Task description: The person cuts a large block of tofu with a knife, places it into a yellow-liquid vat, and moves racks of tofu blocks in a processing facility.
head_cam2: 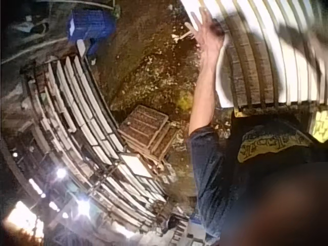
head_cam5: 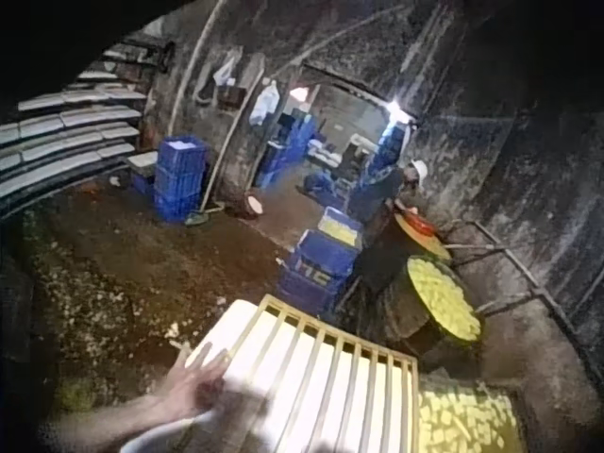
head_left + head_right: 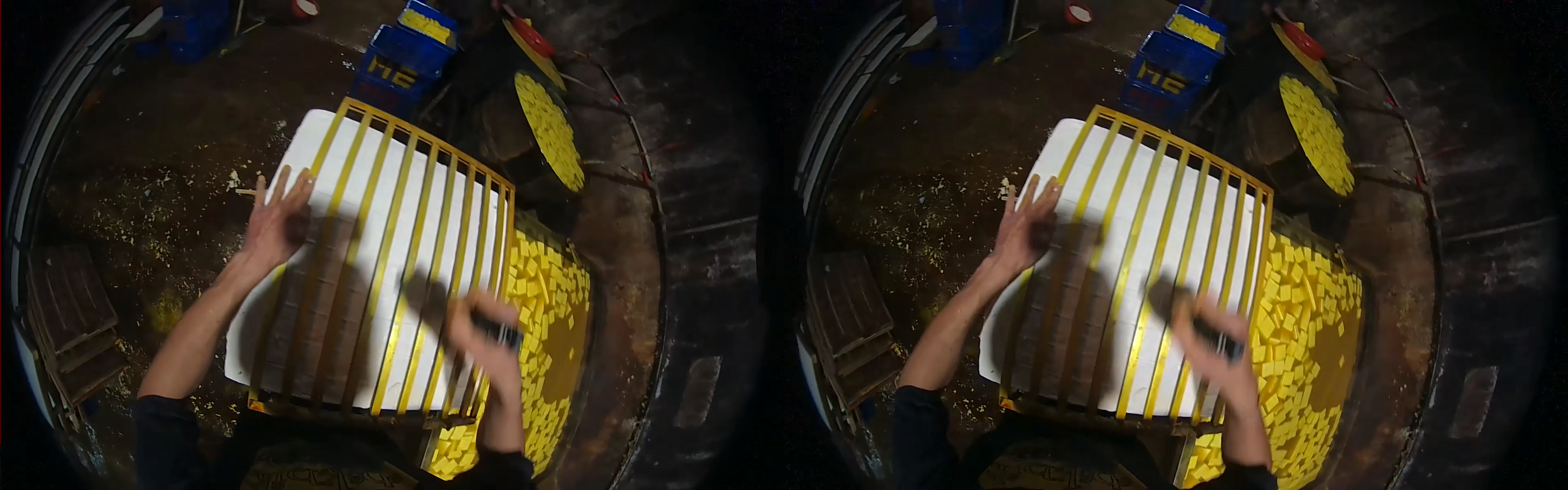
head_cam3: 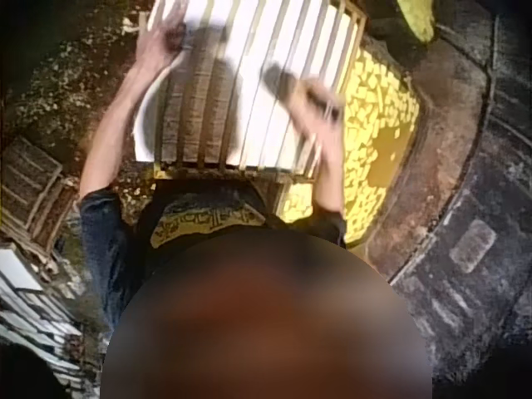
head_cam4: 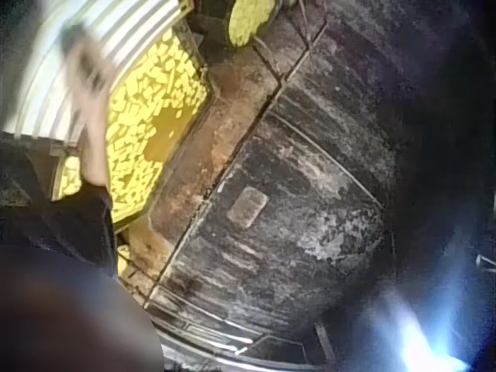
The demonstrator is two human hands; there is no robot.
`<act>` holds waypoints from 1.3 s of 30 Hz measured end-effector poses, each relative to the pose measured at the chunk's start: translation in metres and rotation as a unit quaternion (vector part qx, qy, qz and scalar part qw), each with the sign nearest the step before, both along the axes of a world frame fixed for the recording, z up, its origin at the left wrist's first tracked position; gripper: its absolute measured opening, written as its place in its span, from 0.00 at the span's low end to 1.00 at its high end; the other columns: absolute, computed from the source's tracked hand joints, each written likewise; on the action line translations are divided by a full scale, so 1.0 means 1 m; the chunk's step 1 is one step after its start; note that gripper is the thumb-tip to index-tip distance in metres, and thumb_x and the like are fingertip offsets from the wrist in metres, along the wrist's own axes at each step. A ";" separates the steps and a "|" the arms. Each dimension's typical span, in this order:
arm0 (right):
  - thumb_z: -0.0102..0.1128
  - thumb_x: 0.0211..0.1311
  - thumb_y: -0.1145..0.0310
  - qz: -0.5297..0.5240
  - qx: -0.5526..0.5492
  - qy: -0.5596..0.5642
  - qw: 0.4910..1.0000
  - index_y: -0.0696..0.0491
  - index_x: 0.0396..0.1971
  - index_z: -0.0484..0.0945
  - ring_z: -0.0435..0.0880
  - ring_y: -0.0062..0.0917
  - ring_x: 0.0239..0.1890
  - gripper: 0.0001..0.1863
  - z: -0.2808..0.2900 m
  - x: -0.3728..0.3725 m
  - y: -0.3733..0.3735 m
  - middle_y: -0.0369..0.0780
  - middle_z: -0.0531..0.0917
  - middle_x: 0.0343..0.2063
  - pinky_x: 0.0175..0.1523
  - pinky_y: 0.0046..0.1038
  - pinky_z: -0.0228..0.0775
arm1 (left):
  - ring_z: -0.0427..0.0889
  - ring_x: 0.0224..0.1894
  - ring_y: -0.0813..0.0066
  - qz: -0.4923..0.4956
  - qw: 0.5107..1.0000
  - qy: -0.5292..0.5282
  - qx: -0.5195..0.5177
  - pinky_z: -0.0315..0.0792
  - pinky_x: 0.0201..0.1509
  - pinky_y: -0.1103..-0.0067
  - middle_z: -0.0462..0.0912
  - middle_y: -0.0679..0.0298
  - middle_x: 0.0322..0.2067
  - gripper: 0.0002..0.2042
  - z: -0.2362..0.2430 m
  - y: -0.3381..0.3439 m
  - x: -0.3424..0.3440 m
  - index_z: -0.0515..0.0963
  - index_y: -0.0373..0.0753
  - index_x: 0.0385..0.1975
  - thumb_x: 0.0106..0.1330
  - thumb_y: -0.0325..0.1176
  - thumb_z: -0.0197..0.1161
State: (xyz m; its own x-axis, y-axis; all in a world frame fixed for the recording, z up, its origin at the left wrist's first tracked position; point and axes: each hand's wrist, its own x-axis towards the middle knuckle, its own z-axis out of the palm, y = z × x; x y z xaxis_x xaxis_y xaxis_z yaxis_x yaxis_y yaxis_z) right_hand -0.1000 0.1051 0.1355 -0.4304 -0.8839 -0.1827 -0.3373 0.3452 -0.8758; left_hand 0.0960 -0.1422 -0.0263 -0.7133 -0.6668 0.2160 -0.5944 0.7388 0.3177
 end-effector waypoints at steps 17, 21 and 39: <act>0.64 0.49 0.72 0.080 0.272 0.037 0.958 0.55 0.27 0.79 0.79 0.23 0.28 0.05 -0.007 0.095 0.080 0.36 0.83 0.27 0.36 0.27 0.73 | 0.57 0.70 0.56 0.013 0.993 0.056 -0.099 0.48 0.68 0.43 0.68 0.59 0.64 0.21 -0.018 -0.002 -0.014 0.69 0.38 0.59 0.66 0.36 0.49; 0.61 0.53 0.76 0.010 -0.013 -0.016 1.000 0.57 0.25 0.77 0.77 0.17 0.26 0.02 0.001 0.059 0.013 0.34 0.79 0.22 0.33 0.23 0.69 | 0.56 0.70 0.57 0.020 0.993 0.061 -0.104 0.44 0.68 0.42 0.67 0.60 0.64 0.22 -0.026 -0.007 -0.005 0.69 0.40 0.60 0.67 0.37 0.50; 0.63 0.51 0.75 -0.072 0.188 -0.218 0.955 0.61 0.31 0.78 0.81 0.22 0.31 0.08 -0.032 0.119 0.043 0.38 0.83 0.30 0.40 0.23 0.73 | 0.51 0.71 0.59 0.014 0.993 0.106 -0.041 0.40 0.70 0.44 0.64 0.63 0.65 0.24 -0.011 -0.001 -0.009 0.69 0.39 0.60 0.63 0.34 0.56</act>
State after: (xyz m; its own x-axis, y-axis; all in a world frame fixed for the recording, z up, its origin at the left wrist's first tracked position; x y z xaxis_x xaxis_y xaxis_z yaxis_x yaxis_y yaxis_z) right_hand 0.0190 0.1482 0.1040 -0.3532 -0.6588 -0.6643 0.1053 0.6775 -0.7279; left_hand 0.0875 -0.1437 -0.0373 -0.6283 -0.6592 0.4131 -0.5407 0.7518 0.3774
